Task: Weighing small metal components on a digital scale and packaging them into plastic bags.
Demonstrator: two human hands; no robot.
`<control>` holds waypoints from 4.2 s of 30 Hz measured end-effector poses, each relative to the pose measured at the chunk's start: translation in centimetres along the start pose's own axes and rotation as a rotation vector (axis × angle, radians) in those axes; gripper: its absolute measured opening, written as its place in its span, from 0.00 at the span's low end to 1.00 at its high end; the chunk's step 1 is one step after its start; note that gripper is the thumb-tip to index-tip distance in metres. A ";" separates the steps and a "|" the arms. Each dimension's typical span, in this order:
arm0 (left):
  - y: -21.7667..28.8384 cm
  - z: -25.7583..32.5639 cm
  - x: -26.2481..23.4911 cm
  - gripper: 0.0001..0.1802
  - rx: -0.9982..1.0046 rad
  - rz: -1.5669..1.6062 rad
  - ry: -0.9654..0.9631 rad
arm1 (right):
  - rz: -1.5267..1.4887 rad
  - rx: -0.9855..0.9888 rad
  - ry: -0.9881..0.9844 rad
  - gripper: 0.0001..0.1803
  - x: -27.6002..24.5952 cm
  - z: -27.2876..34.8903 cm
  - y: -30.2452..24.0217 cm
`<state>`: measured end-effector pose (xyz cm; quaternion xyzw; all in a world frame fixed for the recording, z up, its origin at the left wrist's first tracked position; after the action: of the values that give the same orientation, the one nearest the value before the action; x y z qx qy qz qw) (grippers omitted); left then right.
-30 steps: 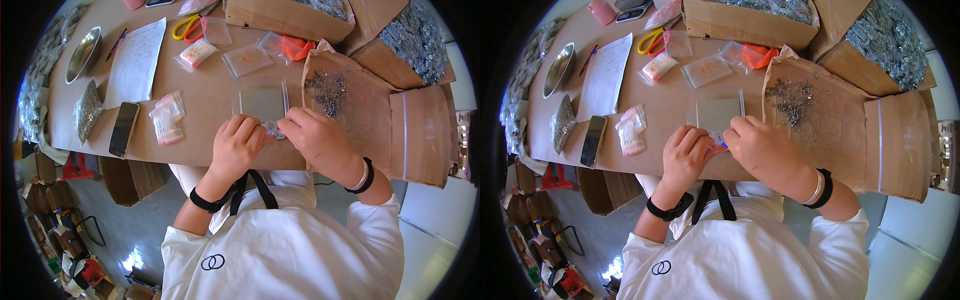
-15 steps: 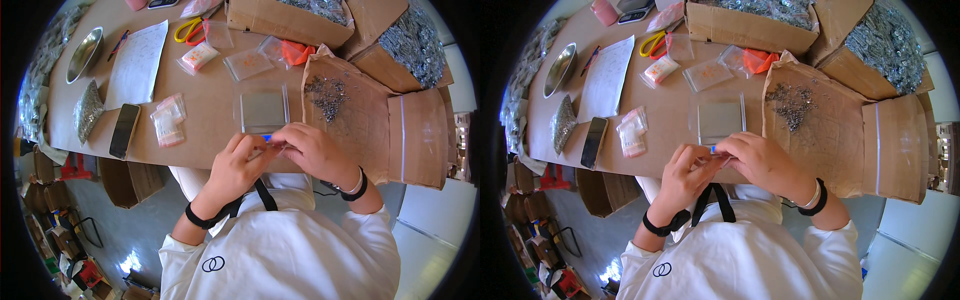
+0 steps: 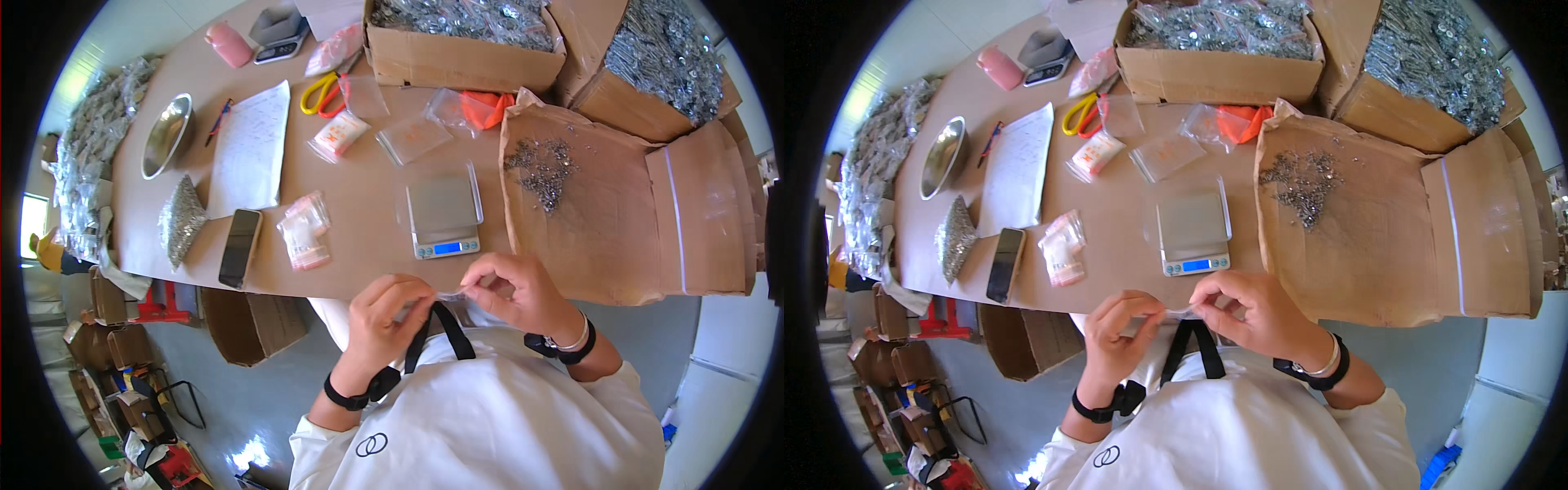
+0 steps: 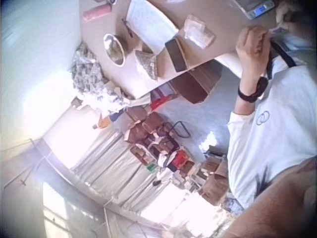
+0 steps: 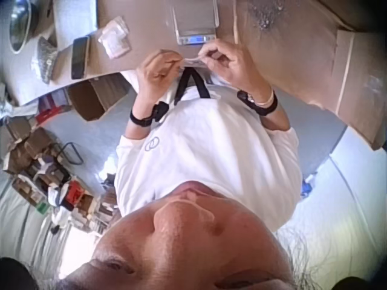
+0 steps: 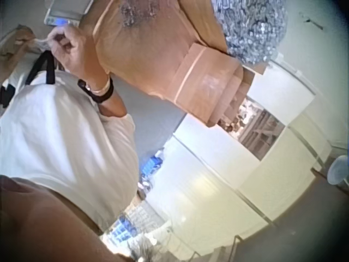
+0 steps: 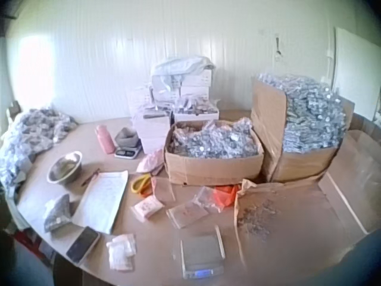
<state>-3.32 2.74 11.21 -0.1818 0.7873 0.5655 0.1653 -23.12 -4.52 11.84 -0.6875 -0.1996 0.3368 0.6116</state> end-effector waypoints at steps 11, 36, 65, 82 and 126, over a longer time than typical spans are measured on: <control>1.4 0.4 0.6 0.13 0.083 0.043 -0.037 | 0.018 -0.095 0.005 0.05 1.0 1.0 -1.1; -14.9 11.8 8.8 0.11 -0.713 0.366 -0.169 | 0.928 0.539 0.115 0.46 -24.0 -1.1 14.6; -11.6 7.9 -0.2 0.51 -0.188 -0.855 -0.269 | 0.081 0.254 -0.087 0.13 -11.8 -8.6 6.1; -6.4 6.3 -5.5 0.14 -0.033 -0.596 0.389 | -0.181 0.336 -0.150 0.13 -7.1 -10.5 6.0; -12.6 -6.4 1.7 0.08 -0.282 -0.329 -0.365 | 0.229 0.222 -0.017 0.11 -6.4 -9.3 6.5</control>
<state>0.80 -7.24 1.86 -0.2236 0.6180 0.6585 0.3668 -21.88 -16.61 7.14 -0.6311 -0.0867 0.4302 0.6397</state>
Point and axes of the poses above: each hand's wrist, its own z-axis away from the middle knuckle, its own x-axis out of the palm, y = z × x, the point moved 3 cm from there along -z, towards the middle knuckle, and after that the axes turned 5 degrees about -y, right-handed, at the moved point
